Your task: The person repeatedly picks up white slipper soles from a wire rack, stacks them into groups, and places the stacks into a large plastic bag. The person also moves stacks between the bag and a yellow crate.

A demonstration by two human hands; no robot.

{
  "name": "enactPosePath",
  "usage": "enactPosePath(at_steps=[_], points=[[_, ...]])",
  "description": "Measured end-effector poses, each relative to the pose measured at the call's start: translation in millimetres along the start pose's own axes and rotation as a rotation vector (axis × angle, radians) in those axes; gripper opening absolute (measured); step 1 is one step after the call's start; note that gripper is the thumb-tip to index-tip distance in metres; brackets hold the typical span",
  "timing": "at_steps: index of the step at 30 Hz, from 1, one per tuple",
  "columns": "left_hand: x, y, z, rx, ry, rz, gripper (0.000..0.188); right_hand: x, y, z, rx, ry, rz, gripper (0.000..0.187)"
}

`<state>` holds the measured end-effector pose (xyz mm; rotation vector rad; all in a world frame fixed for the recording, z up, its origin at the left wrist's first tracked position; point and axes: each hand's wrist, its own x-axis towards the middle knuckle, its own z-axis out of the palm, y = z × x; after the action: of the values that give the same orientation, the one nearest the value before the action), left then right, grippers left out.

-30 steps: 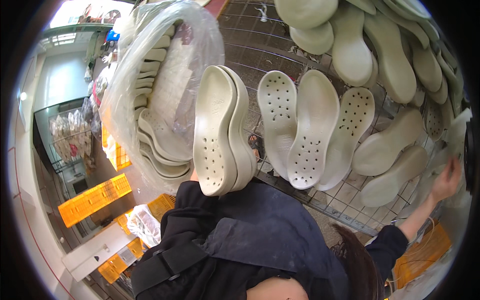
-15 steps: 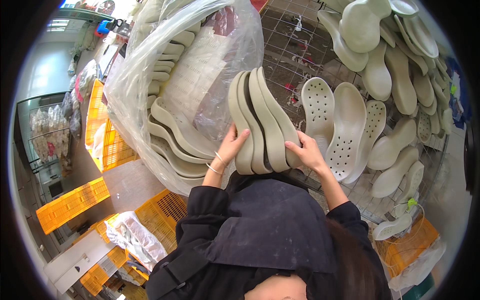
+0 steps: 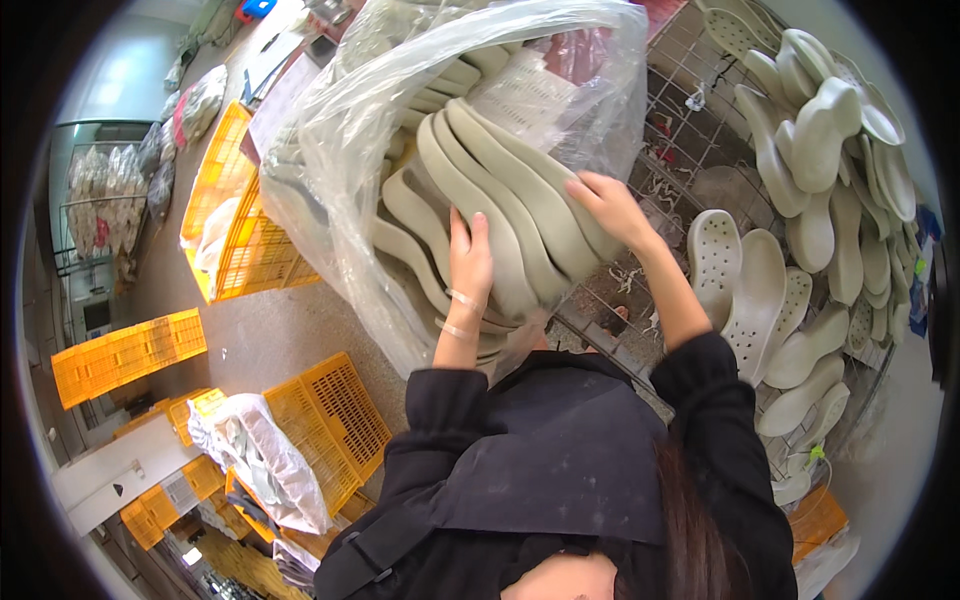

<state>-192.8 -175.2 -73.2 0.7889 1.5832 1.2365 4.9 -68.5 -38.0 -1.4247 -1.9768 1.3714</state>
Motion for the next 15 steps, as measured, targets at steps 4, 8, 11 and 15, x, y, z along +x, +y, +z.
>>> enactPosePath(at_steps=[4,8,11,15], points=[[8.8,-2.3,-6.2,0.406,0.117,0.147,0.085,47.7,40.5,53.7,-0.066,0.115,-0.017,0.041],[-21.6,10.5,-2.8,0.692,0.154,0.437,0.074,42.3,61.2,62.5,0.014,0.226,-0.115,0.034],[-32.1,33.5,1.3,0.949,0.136,0.592,0.057,12.8,49.2,32.6,0.168,0.306,-0.157,0.036],[-19.1,49.1,47.2,0.738,-0.078,0.684,0.032,-114.6,68.7,-41.4,0.408,0.743,-0.075,0.034]])
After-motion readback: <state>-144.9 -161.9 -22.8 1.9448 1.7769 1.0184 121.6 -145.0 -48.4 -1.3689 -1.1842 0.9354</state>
